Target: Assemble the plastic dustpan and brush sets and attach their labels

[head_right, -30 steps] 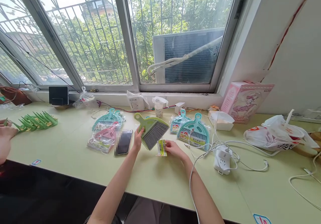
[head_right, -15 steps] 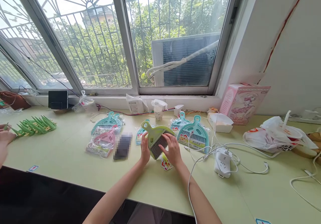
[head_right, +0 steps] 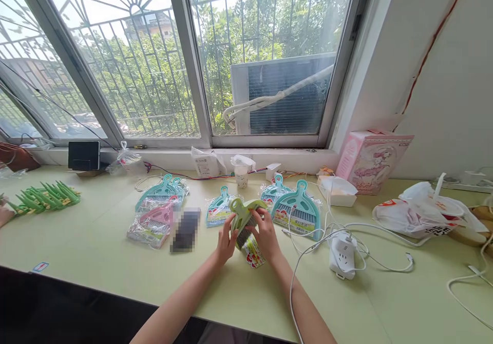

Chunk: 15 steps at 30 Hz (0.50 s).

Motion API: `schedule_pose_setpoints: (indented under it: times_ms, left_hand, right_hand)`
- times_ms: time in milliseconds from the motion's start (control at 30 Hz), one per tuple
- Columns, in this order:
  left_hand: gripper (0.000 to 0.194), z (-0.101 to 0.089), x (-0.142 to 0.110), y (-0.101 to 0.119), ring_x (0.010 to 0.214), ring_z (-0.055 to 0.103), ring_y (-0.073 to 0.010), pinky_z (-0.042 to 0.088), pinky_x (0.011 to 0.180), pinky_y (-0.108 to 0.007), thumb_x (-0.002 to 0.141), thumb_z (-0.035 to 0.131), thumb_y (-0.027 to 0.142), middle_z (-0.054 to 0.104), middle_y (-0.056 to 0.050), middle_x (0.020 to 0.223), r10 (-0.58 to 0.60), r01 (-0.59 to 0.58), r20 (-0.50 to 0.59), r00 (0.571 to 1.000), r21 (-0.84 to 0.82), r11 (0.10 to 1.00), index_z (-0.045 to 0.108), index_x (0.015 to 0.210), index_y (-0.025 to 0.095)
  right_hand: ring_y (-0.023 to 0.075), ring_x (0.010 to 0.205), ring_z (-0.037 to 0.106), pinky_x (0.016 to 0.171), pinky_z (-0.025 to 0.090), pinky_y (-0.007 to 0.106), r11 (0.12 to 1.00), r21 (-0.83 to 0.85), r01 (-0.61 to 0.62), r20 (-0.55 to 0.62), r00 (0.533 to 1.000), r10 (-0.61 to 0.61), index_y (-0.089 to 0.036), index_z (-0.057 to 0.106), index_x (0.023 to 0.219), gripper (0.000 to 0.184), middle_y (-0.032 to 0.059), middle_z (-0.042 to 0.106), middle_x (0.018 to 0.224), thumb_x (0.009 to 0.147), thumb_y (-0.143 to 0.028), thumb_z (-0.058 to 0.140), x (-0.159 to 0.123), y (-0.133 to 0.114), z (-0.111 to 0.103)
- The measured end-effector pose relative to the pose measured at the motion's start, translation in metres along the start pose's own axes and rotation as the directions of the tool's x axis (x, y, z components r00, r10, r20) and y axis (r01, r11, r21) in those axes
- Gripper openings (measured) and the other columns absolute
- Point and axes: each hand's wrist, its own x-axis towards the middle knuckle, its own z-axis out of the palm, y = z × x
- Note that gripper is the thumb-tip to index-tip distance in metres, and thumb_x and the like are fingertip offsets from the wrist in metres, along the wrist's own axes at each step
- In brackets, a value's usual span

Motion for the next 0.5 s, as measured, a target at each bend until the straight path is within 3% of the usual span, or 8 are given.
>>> schedule_pose_setpoints:
  times_ms: [133,267,400,500]
  left_hand:
    - [0.050,0.001,-0.001,0.004,0.090,0.066,-0.0239,0.050,0.083,-0.038,0.097,0.037,0.046,0.068,-0.013,0.109,0.077,-0.076,0.050,0.996,-0.008,0.997,0.042,0.141,0.023]
    - [0.050,0.001,0.002,0.006,0.093,0.065,-0.0211,0.049,0.086,-0.036,0.099,0.036,0.046,0.069,-0.011,0.112,0.076,-0.073,0.022,0.997,-0.116,0.991,0.037,0.143,0.023]
    - [0.054,0.001,0.007,0.012,0.080,0.063,-0.0176,0.049,0.079,-0.033,0.099,0.033,0.049,0.070,-0.008,0.099,0.019,-0.025,-0.045,0.999,-0.132,0.991,0.035,0.145,0.022]
    - [0.055,-0.003,0.013,0.018,0.064,0.054,-0.0152,0.045,0.069,-0.030,0.099,0.032,0.052,0.066,-0.003,0.081,-0.075,0.070,-0.054,0.996,-0.091,0.993,0.040,0.144,0.022]
  right_hand:
    - [0.0318,0.112,0.054,0.096,0.048,0.051,0.997,-0.057,0.059,-0.011,0.998,-0.060,-0.025,0.059,0.122,0.032,0.0134,0.055,0.113,0.092,-0.034,0.055,0.001,0.005,-0.009]
    - [0.0273,0.099,0.057,0.088,0.052,0.045,0.997,0.036,0.065,0.012,0.998,-0.065,-0.024,0.064,0.107,0.021,0.0095,0.055,0.100,0.089,-0.033,0.059,0.005,0.007,-0.014]
    - [0.0232,0.086,0.055,0.079,0.052,0.040,0.987,0.159,-0.037,-0.030,0.999,0.042,-0.025,0.066,0.093,0.014,0.0057,0.053,0.091,0.084,-0.035,0.063,0.011,0.005,-0.012]
    - [0.0200,0.076,0.051,0.072,0.049,0.035,0.947,0.284,-0.147,-0.038,0.986,0.165,-0.024,0.065,0.085,0.019,0.0031,0.050,0.085,0.077,-0.041,0.069,0.013,0.004,-0.010]
